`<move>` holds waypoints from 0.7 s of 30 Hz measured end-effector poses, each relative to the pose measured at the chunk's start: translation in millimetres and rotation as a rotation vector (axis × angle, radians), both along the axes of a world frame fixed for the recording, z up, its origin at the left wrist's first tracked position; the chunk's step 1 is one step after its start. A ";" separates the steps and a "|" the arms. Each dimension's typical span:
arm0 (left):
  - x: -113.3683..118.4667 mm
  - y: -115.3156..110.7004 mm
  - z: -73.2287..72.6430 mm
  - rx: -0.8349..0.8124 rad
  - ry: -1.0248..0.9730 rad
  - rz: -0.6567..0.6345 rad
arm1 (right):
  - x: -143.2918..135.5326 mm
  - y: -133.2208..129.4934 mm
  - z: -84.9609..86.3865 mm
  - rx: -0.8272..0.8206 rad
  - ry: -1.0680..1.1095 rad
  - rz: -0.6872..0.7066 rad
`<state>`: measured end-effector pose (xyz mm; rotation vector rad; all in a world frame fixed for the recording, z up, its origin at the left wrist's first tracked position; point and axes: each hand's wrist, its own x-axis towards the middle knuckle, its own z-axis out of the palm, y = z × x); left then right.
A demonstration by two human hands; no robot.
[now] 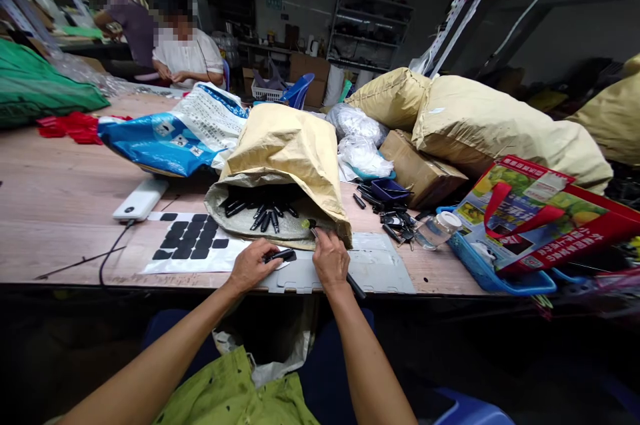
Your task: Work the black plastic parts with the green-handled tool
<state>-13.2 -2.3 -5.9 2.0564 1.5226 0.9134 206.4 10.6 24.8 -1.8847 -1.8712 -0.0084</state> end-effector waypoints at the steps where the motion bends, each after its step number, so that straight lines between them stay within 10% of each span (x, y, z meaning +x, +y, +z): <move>1: -0.5 0.4 0.0 -0.001 -0.002 -0.010 | -0.5 5.1 -2.9 -0.027 -0.043 -0.037; 21: -2.5 2.2 -3.4 0.042 0.078 -0.012 | -9.7 9.3 -13.4 -0.038 -0.239 -0.095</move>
